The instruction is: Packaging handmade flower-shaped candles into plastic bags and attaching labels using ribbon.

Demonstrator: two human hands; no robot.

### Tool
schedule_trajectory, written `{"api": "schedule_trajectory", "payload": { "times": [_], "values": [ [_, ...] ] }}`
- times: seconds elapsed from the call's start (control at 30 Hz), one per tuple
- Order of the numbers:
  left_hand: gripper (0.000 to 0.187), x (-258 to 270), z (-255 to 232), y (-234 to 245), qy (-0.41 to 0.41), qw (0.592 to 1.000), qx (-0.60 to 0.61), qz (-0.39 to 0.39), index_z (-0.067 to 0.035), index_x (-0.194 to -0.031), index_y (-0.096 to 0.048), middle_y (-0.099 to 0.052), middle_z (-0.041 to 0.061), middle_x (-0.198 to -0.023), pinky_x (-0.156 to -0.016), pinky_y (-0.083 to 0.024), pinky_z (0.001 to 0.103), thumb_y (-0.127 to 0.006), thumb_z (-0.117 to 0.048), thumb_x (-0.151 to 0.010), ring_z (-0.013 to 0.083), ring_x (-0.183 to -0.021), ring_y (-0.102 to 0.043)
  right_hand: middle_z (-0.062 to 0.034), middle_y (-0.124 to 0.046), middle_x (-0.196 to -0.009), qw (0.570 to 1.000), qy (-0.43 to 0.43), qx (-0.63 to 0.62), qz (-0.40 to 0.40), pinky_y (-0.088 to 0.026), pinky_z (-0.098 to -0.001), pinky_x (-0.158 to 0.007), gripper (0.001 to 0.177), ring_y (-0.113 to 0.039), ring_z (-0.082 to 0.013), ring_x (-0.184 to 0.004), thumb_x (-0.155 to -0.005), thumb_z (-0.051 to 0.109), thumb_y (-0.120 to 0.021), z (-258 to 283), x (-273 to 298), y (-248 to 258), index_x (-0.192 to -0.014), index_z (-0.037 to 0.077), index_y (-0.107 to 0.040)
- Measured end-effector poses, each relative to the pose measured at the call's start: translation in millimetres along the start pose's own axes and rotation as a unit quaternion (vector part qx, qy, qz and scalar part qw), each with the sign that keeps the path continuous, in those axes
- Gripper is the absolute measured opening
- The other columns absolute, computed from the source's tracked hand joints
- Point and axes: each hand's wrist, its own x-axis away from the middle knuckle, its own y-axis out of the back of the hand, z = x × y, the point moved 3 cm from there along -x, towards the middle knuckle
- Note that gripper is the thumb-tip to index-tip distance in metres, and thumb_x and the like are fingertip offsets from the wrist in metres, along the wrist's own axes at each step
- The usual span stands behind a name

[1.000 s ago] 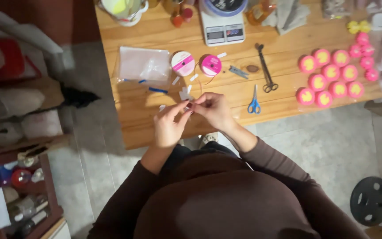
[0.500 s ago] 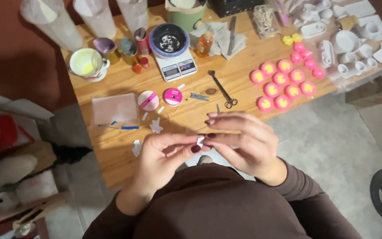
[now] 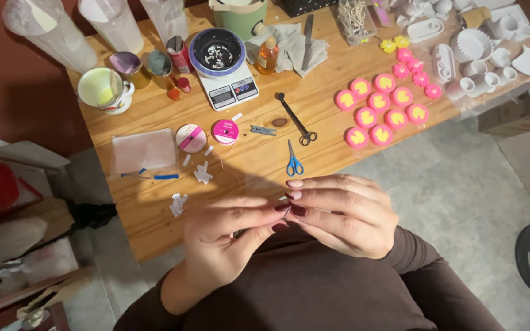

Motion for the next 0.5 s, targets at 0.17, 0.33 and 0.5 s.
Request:
{"api": "schedule_trajectory", "payload": {
  "times": [0.17,0.33,0.5],
  "values": [
    [0.020,-2.5,-7.5,-6.6,-0.016,0.999,-0.037,-0.006,0.000,-0.110,-0.075,-0.079,0.014,-0.104,-0.079,-0.066,0.028,-0.076,0.007,-0.091,0.0193,-0.089,-0.080,-0.0162,-0.071,-0.109,1.000,-0.001,-0.003,0.012,-0.066,-0.0393,-0.086,0.029,-0.075,-0.0326,-0.104,-0.085,0.004,-0.090,-0.2,3.9,4.4,-0.106,-0.001,-0.069],
    [0.019,-2.6,-10.4,-9.4,-0.028,0.995,-0.091,-0.021,-0.002,-0.106,-0.076,-0.079,0.011,-0.101,-0.077,-0.066,0.026,-0.079,0.005,-0.089,0.0169,-0.087,-0.080,-0.0165,-0.071,-0.110,1.000,0.002,-0.019,0.004,-0.066,-0.0395,-0.087,0.029,-0.075,-0.0322,-0.104,-0.085,0.004,-0.089,-2.3,7.3,4.6,-0.106,-0.002,-0.069],
    [0.021,-2.6,-10.4,-9.7,-0.036,0.994,-0.096,-0.030,-0.003,-0.106,-0.076,-0.078,0.010,-0.100,-0.077,-0.065,0.026,-0.080,0.005,-0.087,0.0176,-0.087,-0.079,-0.0162,-0.070,-0.111,1.000,-0.001,-0.022,0.006,-0.067,-0.0393,-0.088,0.030,-0.075,-0.0318,-0.105,-0.086,0.004,-0.089,-3.1,8.8,5.0,-0.107,-0.002,-0.069]
  ]
}}
